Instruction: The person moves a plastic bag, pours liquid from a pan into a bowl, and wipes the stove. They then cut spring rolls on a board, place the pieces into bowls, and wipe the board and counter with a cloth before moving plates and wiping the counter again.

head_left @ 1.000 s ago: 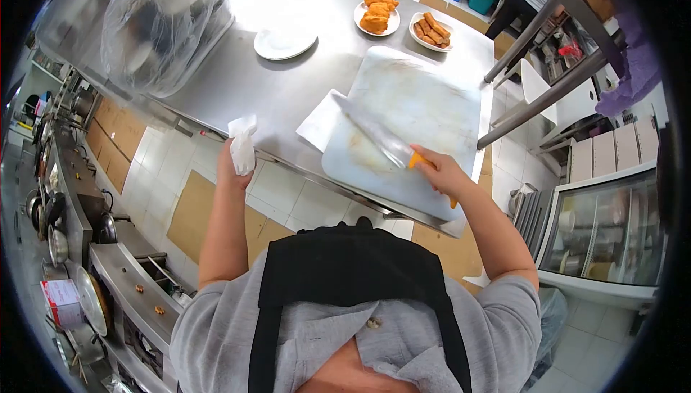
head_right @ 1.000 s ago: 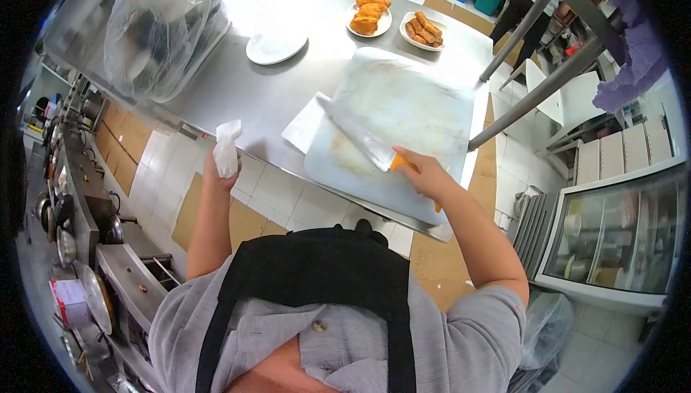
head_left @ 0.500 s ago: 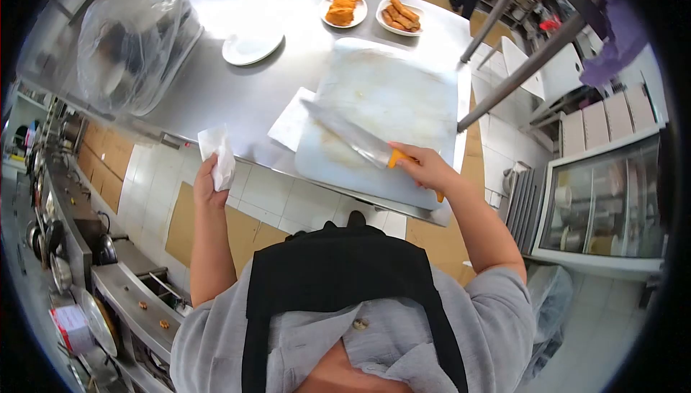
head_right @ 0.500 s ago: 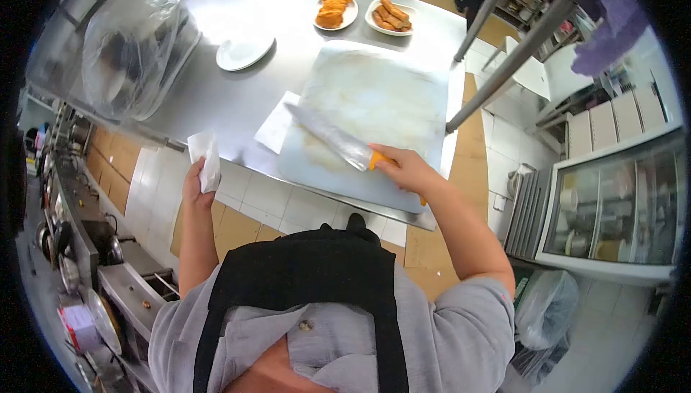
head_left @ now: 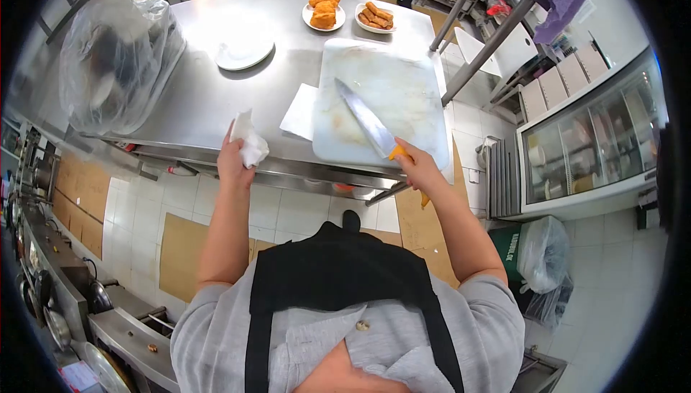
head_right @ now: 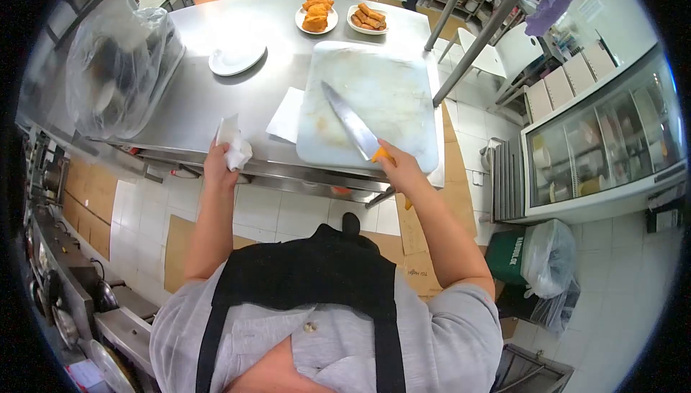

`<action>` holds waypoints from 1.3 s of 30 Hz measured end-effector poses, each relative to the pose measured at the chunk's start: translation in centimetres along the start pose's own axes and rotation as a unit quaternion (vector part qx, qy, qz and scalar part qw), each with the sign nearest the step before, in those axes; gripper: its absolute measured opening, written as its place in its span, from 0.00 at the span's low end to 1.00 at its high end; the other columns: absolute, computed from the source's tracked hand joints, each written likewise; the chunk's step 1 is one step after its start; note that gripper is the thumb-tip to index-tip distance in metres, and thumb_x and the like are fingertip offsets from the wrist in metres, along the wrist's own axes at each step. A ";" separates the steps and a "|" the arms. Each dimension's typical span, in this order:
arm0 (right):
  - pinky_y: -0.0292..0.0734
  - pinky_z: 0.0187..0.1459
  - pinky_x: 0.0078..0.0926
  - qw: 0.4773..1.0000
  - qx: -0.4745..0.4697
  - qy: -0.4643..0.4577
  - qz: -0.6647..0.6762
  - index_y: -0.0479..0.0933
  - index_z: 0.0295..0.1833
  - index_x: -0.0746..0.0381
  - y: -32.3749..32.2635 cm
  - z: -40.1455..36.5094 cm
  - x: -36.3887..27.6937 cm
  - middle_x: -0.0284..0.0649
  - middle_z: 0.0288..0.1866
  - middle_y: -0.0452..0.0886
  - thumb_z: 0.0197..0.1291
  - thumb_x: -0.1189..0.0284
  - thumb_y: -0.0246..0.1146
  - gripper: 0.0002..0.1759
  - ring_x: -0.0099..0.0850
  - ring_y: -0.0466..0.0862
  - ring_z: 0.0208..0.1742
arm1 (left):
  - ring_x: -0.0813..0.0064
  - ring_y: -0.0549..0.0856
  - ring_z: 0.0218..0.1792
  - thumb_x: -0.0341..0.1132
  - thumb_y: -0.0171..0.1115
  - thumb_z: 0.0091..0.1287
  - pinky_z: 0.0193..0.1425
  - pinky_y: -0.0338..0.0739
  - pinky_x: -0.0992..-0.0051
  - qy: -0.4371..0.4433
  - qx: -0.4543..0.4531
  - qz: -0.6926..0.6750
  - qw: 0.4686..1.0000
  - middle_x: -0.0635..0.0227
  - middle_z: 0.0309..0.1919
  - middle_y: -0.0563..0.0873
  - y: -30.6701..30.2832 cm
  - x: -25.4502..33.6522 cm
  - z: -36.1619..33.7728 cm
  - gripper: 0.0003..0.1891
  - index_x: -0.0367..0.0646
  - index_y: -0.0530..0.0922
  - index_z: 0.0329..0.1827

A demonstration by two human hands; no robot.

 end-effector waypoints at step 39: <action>0.68 0.14 0.24 0.996 0.079 0.016 0.045 0.64 0.70 0.51 -6.6 1.5 3.9 0.36 0.22 0.72 0.65 0.65 0.53 0.27 0.24 0.70 0.13 | 0.60 0.78 0.54 0.42 0.50 0.72 0.56 0.76 0.59 0.025 0.038 -0.001 0.999 0.57 0.55 0.76 -1.5 -0.7 -3.3 0.24 0.33 0.64 0.63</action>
Point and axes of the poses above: each hand's wrist, its own z-axis towards the middle knuckle, its own y-axis out of the palm, x = y × z, the point moved 8 cm from there along z, towards the middle knuckle
